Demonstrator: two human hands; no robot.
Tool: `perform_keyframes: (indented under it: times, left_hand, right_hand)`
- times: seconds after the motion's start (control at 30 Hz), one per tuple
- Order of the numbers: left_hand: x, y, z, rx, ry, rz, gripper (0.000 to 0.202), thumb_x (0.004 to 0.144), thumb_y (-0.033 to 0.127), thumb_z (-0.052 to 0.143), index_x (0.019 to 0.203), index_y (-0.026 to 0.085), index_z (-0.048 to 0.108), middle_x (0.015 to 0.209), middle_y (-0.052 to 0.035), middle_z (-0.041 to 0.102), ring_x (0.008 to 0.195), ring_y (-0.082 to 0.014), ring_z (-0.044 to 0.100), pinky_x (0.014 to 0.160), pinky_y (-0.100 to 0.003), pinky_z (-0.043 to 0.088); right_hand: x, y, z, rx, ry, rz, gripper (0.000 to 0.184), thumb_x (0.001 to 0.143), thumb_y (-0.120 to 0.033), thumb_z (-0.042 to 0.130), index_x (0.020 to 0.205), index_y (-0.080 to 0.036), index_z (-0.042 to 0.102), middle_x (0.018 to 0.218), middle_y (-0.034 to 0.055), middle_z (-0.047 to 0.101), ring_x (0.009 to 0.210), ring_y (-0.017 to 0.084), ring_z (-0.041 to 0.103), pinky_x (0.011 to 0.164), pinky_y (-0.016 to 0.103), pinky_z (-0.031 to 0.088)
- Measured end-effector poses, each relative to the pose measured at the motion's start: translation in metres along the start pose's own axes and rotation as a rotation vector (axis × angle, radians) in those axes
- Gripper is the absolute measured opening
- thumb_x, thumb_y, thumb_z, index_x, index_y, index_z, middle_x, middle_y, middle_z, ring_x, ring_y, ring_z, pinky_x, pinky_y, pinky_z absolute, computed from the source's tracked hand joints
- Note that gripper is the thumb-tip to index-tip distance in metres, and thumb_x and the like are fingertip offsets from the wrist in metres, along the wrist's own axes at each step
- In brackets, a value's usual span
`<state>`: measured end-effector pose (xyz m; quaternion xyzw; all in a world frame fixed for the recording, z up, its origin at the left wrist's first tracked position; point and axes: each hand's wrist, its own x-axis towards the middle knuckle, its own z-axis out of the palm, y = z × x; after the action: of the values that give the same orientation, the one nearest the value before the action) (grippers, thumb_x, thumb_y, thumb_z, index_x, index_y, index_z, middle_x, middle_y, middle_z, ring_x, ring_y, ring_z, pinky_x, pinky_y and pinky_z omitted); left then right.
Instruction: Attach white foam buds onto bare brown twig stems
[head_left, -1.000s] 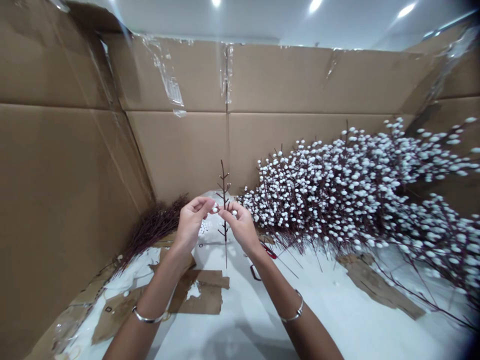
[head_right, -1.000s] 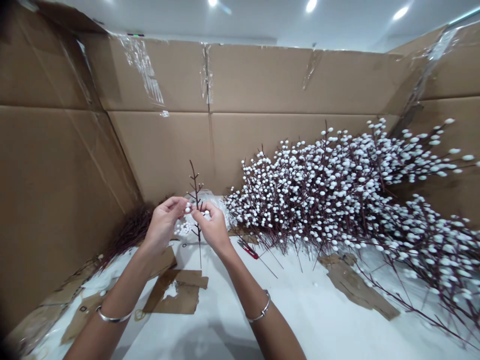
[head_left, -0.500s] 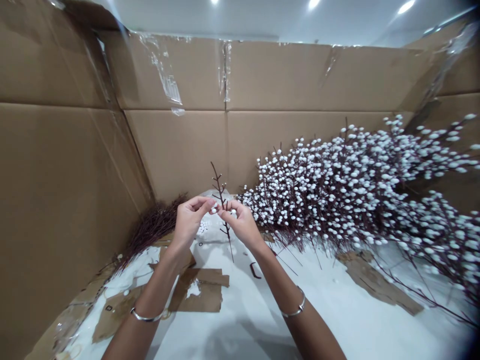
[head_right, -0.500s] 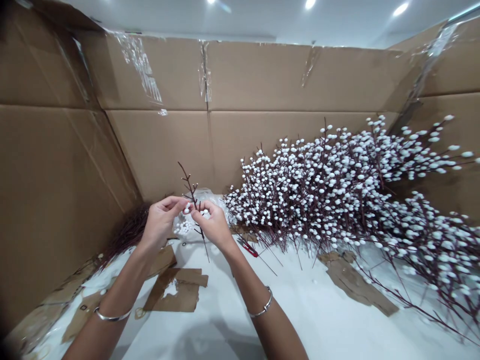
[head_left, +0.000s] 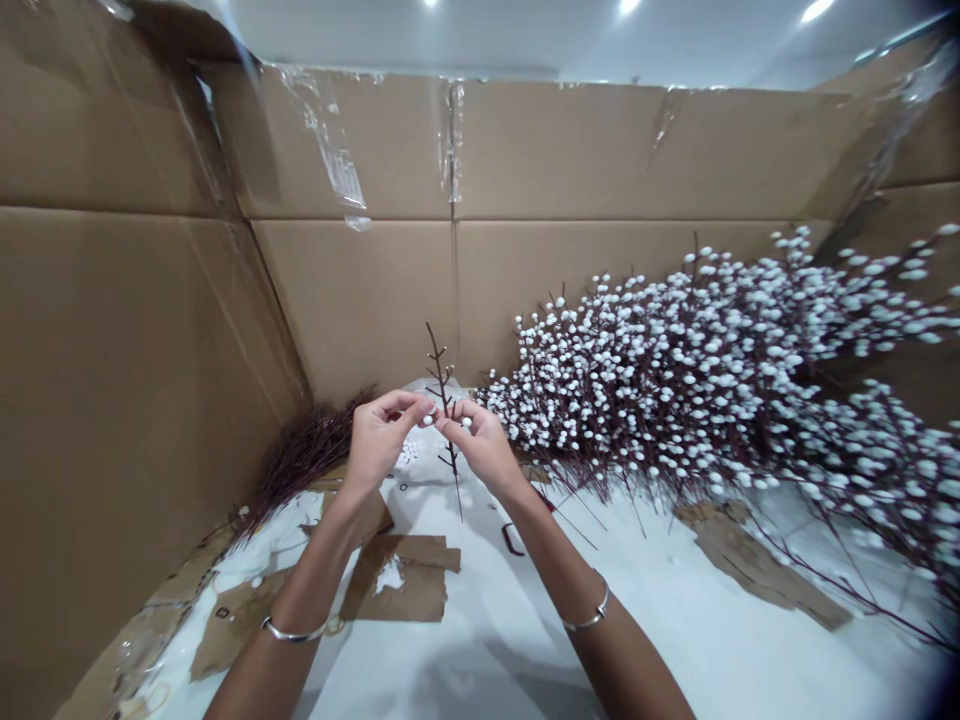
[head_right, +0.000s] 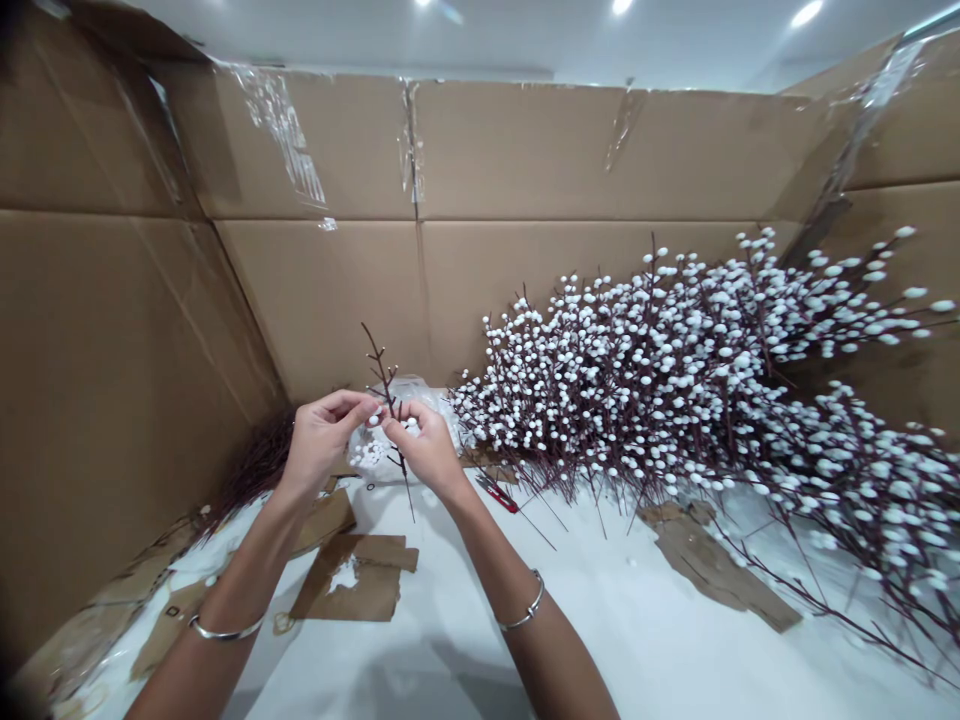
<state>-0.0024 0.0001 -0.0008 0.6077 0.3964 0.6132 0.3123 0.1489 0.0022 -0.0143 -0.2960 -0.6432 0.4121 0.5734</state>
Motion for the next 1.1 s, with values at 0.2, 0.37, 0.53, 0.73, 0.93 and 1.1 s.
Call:
perform_keyframes:
  times: [0.2,0.37,0.53,0.73,0.93,1.1]
  left_hand:
    - [0.001,-0.001,-0.003,0.050,-0.035,0.014,0.023,0.076,0.039,0.074,0.076,0.016,0.073,0.074,-0.0041,0.072,0.069,-0.0155,0.062,0.067,-0.025,0.046]
    - [0.003,-0.002,-0.007,0.070,-0.056,0.001,0.025,0.075,0.041,0.074,0.076,0.016,0.074,0.074,-0.0047,0.072,0.068,-0.0158,0.061,0.065,-0.025,0.045]
    - [0.003,0.000,-0.009,0.045,-0.065,-0.039,0.026,0.072,0.041,0.076,0.075,0.015,0.074,0.074,-0.0048,0.072,0.068,-0.0157,0.061,0.065,-0.025,0.045]
    - [0.004,0.004,-0.010,-0.011,-0.072,-0.070,0.033,0.076,0.047,0.073,0.087,0.016,0.075,0.083,-0.0071,0.073,0.077,-0.0179,0.063,0.071,-0.026,0.046]
    - [0.005,0.008,-0.021,0.115,-0.459,-0.117,0.039,0.085,0.053,0.059,0.093,0.020,0.077,0.095,-0.0098,0.075,0.090,-0.0246,0.064,0.077,-0.030,0.047]
    - [-0.001,0.014,-0.017,0.165,-0.812,-0.130,0.023,0.083,0.041,0.064,0.082,0.023,0.079,0.098,-0.0082,0.076,0.092,-0.0256,0.067,0.081,-0.031,0.049]
  right_hand:
    - [-0.001,0.004,0.002,0.021,-0.001,0.007,0.018,0.081,-0.034,0.062,0.072,-0.020,0.056,0.072,-0.0022,0.055,0.070,0.014,0.048,0.070,0.027,0.039]
    - [-0.001,0.008,0.004,0.033,-0.004,0.016,0.019,0.082,-0.036,0.062,0.074,-0.020,0.057,0.073,-0.0022,0.055,0.070,0.014,0.049,0.070,0.027,0.039]
    - [-0.001,0.005,0.002,0.020,-0.020,0.005,0.020,0.083,-0.037,0.063,0.074,-0.020,0.057,0.072,-0.0023,0.054,0.070,0.014,0.049,0.070,0.027,0.040]
    - [-0.001,-0.004,0.000,0.046,-0.044,0.009,0.020,0.083,-0.039,0.065,0.078,-0.019,0.063,0.080,0.0009,0.064,0.078,0.016,0.056,0.078,0.030,0.043]
    - [0.000,-0.003,-0.004,0.249,0.084,0.110,0.022,0.079,-0.043,0.068,0.080,-0.021,0.062,0.084,0.0024,0.072,0.081,0.019,0.064,0.079,0.032,0.049]
    - [0.001,-0.004,-0.008,0.346,0.118,0.091,0.018,0.080,-0.037,0.068,0.077,-0.021,0.062,0.093,0.0056,0.075,0.095,0.020,0.066,0.093,0.034,0.046]
